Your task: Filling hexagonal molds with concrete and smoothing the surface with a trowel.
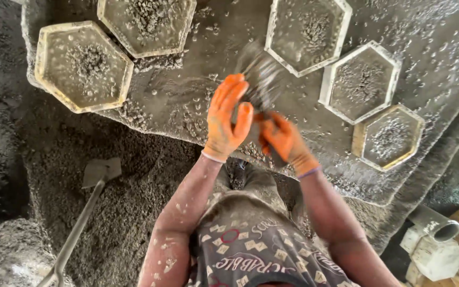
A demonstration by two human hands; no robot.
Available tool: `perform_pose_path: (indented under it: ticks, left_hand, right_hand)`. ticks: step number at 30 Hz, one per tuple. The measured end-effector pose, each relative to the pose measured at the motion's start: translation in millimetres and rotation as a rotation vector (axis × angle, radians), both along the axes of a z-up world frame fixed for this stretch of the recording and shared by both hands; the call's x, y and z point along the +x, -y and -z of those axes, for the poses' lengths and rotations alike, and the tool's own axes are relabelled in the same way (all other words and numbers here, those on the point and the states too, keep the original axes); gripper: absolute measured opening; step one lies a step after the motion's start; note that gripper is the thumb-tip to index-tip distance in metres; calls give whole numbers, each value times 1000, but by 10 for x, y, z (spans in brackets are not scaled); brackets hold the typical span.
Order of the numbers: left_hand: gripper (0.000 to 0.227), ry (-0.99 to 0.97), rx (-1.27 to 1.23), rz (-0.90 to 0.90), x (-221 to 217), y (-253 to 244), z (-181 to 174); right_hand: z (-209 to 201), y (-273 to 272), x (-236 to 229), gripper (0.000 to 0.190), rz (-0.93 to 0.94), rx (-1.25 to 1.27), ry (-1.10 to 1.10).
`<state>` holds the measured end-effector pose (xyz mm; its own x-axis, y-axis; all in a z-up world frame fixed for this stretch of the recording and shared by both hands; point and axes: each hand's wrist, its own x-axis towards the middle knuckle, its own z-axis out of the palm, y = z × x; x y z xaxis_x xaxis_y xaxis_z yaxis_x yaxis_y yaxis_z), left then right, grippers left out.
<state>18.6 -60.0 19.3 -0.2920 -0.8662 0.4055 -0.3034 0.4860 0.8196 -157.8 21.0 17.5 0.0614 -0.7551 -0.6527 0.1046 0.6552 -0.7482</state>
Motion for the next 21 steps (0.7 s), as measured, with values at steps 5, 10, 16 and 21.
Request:
perform_pose_path:
  ticks: [5, 10, 16, 21]
  left_hand:
    - [38, -146, 197, -160, 183, -348, 287]
    - [39, -48, 349, -261, 450, -763, 858]
    - [38, 161, 300, -531, 862, -816, 1119]
    - [44, 490, 170, -570, 1138, -643, 1320]
  right_hand:
    - [-412, 394, -393, 28, 154, -368, -400]
    - [2, 566, -1060, 30, -167, -397, -1525]
    - [-366, -165, -893, 29, 204, -341, -863]
    - [323, -928, -654, 30, 115, 196, -310]
